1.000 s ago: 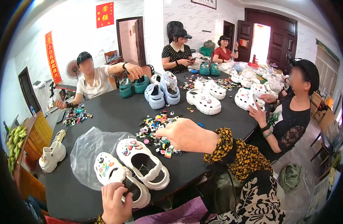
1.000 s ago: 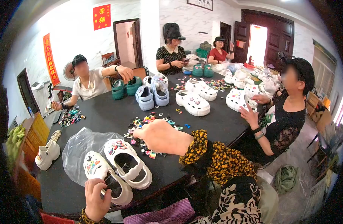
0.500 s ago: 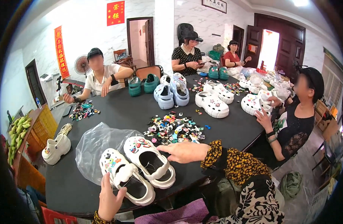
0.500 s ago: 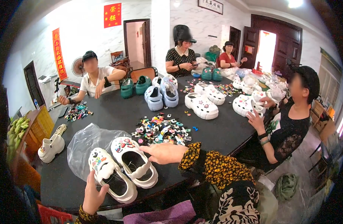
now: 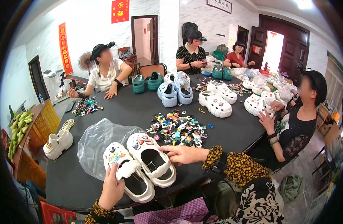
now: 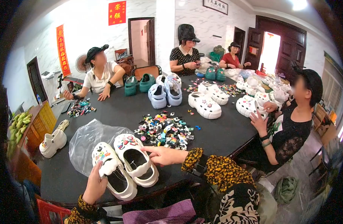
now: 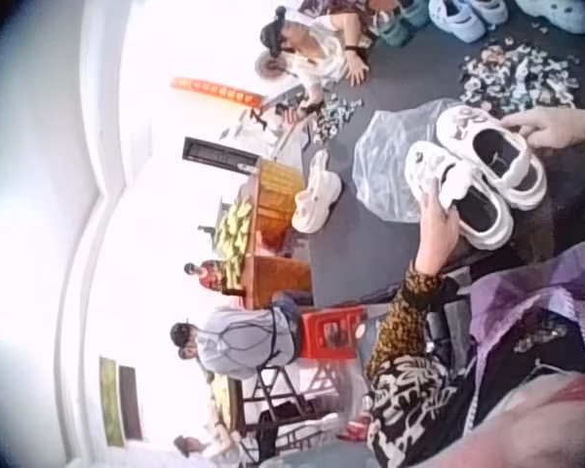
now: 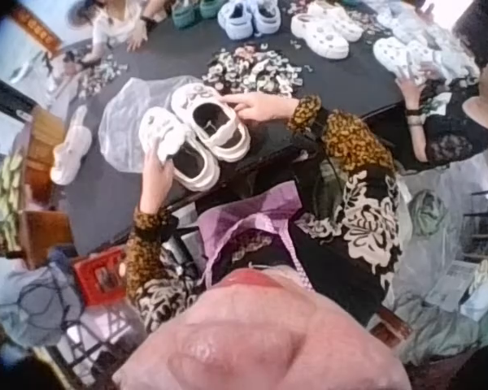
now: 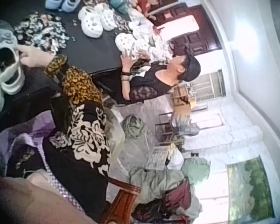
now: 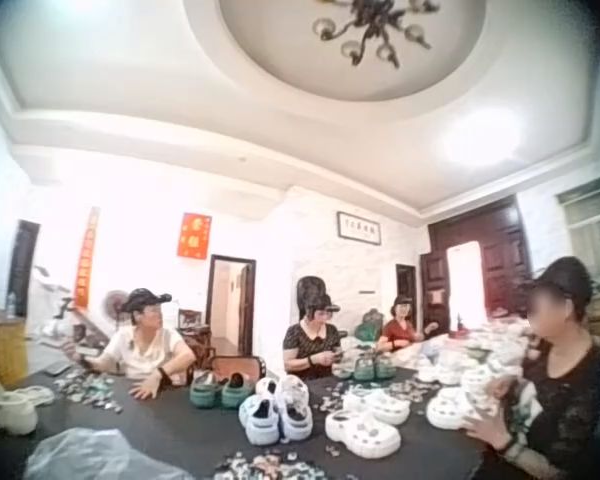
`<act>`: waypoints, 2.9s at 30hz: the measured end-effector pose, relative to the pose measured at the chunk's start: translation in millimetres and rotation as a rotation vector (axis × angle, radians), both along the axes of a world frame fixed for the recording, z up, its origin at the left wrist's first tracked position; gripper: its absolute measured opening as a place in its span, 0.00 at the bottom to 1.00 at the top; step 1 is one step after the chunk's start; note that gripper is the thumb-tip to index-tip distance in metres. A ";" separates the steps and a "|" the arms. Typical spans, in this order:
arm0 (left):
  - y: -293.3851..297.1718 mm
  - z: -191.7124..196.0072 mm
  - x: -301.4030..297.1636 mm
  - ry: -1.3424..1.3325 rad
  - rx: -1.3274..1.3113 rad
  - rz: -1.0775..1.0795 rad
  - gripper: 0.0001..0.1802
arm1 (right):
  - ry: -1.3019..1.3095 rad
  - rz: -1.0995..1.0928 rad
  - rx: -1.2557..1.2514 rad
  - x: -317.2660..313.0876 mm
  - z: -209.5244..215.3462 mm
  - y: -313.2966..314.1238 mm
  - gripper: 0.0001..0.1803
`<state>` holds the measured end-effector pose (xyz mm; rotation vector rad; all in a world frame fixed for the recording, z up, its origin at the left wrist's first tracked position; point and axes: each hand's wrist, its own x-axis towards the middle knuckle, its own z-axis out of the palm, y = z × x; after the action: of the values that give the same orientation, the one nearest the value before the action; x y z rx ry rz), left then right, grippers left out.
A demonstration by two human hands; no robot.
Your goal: Decorate white clogs with charms and pack them into plastic bags.
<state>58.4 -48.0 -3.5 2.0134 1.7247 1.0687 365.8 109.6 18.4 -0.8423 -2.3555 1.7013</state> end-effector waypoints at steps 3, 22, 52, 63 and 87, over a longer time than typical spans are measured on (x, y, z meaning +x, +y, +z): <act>4.7 4.7 -2.4 0.018 0.051 0.003 0.32 | -0.018 -0.014 0.006 -2.0 3.5 -13.8 0.38; 51.6 36.1 -44.2 -0.071 -0.021 -0.220 0.25 | 0.245 0.310 -0.040 -33.3 -2.5 -100.6 0.37; 8.6 43.7 29.1 0.709 0.225 -0.138 0.30 | 0.200 0.346 0.360 -30.9 14.3 -79.7 0.17; 33.5 25.4 23.6 0.648 0.315 -0.125 0.09 | 0.187 -0.182 0.670 12.8 33.6 0.6 0.15; -7.8 46.6 27.5 0.594 0.180 -0.080 0.27 | 0.010 -0.346 0.764 28.0 -12.1 81.6 0.13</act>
<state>85.9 -55.8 43.1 2.6891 1.8285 0.6510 393.8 191.1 6.3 -0.9786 -2.3664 0.5872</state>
